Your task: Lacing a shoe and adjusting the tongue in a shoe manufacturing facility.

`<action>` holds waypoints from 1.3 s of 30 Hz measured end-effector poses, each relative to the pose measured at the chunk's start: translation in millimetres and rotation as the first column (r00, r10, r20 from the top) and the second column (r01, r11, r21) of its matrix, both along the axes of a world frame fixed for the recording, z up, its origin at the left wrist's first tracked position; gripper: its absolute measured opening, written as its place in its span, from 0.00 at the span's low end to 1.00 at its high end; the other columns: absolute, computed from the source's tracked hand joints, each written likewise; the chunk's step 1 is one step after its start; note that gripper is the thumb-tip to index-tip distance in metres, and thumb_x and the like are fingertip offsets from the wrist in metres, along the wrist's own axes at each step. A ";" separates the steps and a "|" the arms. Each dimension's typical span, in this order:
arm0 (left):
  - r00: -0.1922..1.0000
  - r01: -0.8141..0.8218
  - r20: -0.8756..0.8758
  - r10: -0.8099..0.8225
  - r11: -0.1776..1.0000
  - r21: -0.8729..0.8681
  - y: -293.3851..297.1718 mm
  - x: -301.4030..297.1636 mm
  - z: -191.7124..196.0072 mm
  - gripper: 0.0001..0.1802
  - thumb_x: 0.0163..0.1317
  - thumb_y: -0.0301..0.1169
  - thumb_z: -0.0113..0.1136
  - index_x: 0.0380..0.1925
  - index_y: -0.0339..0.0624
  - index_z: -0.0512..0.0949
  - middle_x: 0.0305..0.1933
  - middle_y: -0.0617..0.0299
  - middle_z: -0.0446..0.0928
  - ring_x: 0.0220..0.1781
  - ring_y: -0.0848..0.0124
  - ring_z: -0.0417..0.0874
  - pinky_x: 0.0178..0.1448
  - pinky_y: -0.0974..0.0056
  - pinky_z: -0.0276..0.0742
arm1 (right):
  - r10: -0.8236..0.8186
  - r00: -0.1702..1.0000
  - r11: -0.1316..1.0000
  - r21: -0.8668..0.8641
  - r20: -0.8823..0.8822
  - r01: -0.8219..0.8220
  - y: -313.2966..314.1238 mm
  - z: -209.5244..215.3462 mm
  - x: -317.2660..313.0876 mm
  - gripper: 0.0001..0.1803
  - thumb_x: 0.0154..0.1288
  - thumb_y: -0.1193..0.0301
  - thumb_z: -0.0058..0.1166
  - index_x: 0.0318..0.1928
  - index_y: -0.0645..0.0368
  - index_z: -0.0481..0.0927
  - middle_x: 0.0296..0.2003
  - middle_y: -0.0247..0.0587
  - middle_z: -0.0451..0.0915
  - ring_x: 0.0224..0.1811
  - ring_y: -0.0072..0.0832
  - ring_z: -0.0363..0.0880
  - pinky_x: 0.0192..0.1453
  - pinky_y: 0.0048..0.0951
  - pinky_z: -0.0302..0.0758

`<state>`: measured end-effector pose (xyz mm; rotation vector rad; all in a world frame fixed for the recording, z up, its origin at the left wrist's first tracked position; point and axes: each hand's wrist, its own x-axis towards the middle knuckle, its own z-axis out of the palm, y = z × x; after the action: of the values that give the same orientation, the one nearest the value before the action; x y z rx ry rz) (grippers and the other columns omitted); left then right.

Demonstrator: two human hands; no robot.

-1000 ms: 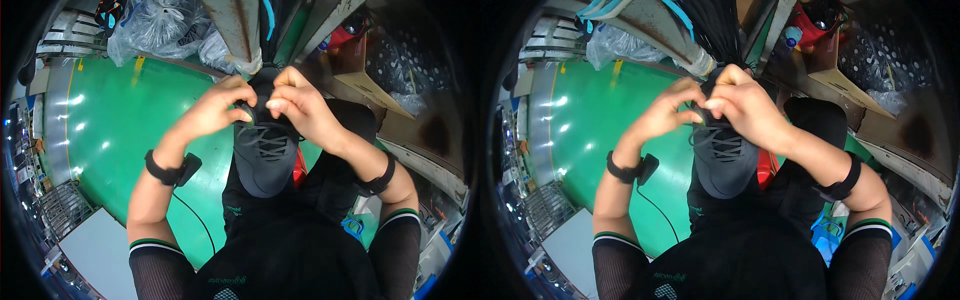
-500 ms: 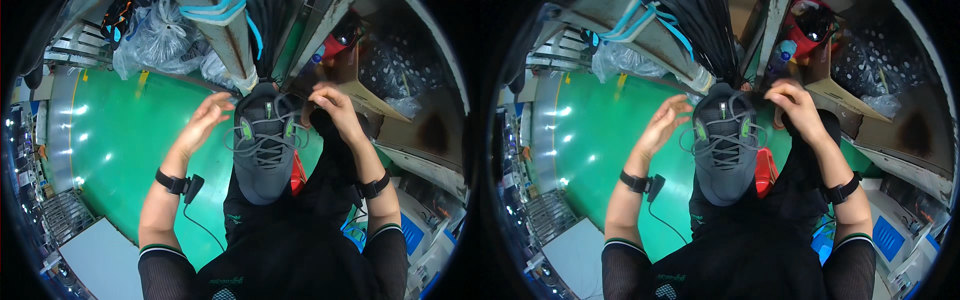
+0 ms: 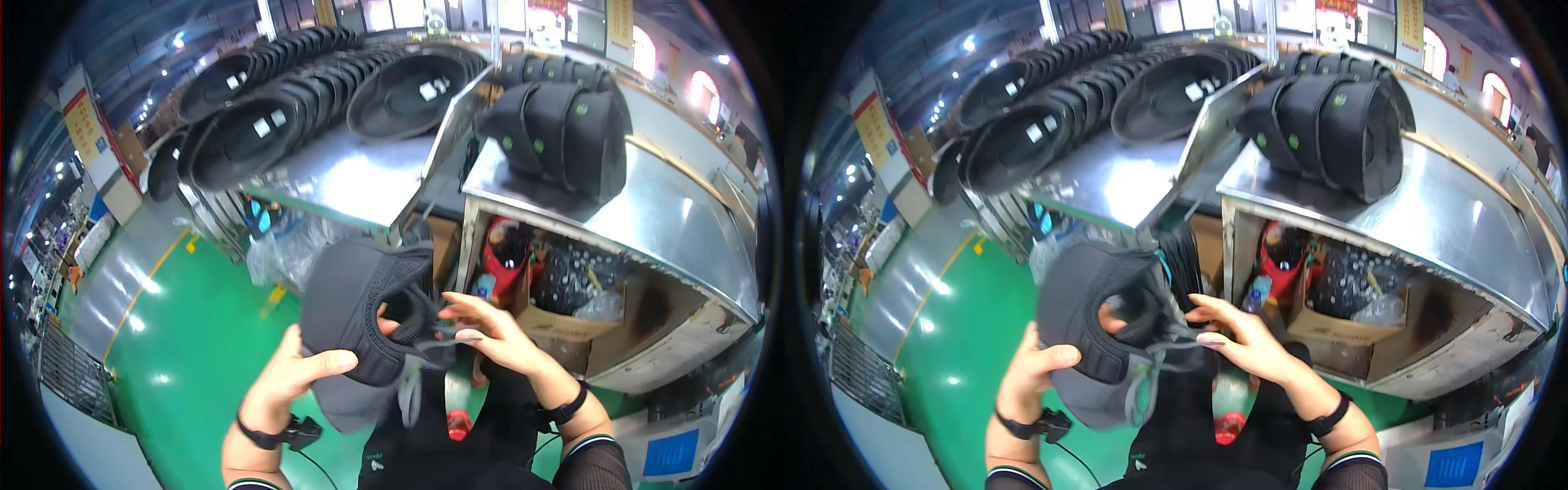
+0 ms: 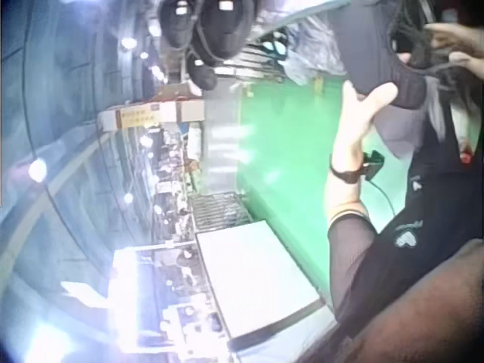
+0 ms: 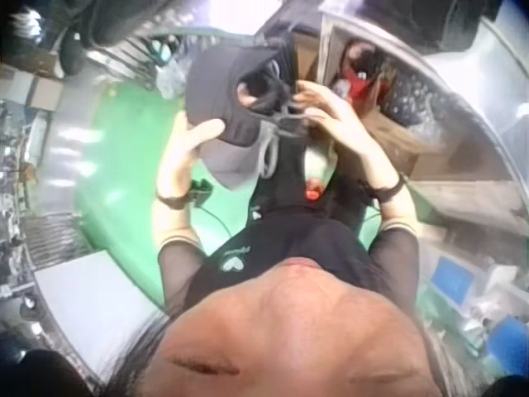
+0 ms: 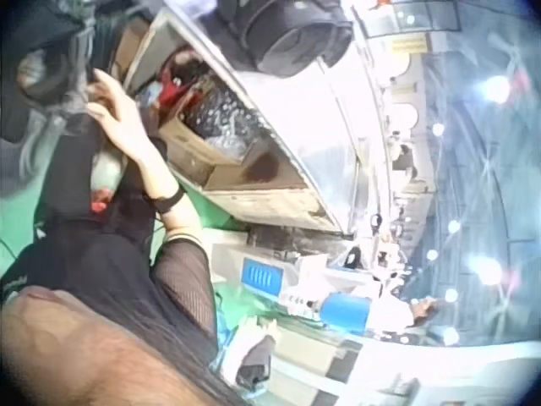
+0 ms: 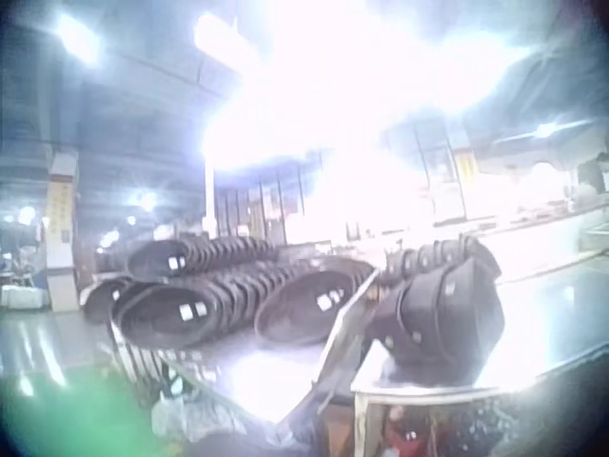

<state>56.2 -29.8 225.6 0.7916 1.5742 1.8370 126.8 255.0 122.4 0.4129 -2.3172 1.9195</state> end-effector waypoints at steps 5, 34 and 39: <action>0.223 -0.523 -0.969 -0.108 0.825 -0.212 48.6 -76.8 74.8 0.22 0.57 0.38 0.63 0.48 0.34 0.77 0.45 0.48 0.79 0.51 0.50 0.77 0.59 0.53 0.70 | -0.459 0.798 0.853 0.059 -0.390 0.519 65.1 73.7 19.2 0.14 0.63 0.82 0.54 0.49 0.64 0.78 0.41 0.40 0.79 0.43 0.23 0.80 0.47 0.24 0.76; 0.754 0.148 -0.645 -0.127 0.989 -0.022 60.9 -0.9 -57.9 0.64 0.42 0.46 0.77 0.73 0.41 0.47 0.77 0.46 0.43 0.78 0.51 0.48 0.79 0.48 0.41 | -0.195 0.981 0.955 -0.230 -0.019 0.185 11.1 72.4 61.1 0.17 0.68 0.63 0.56 0.47 0.64 0.79 0.44 0.33 0.82 0.46 0.24 0.79 0.51 0.28 0.75; 0.896 -0.279 -0.371 0.244 0.959 -0.043 57.4 -6.5 -185.2 0.50 0.53 0.33 0.66 0.73 0.38 0.50 0.74 0.49 0.53 0.78 0.59 0.50 0.78 0.59 0.45 | -0.321 0.886 0.848 -0.314 0.336 0.427 24.0 -83.7 -36.7 0.32 0.74 0.44 0.40 0.54 0.62 0.72 0.43 0.40 0.78 0.45 0.24 0.76 0.53 0.28 0.74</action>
<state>49.7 27.6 40.4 0.9548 2.0762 1.8575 90.1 279.0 38.7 -0.3457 -1.8867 2.2403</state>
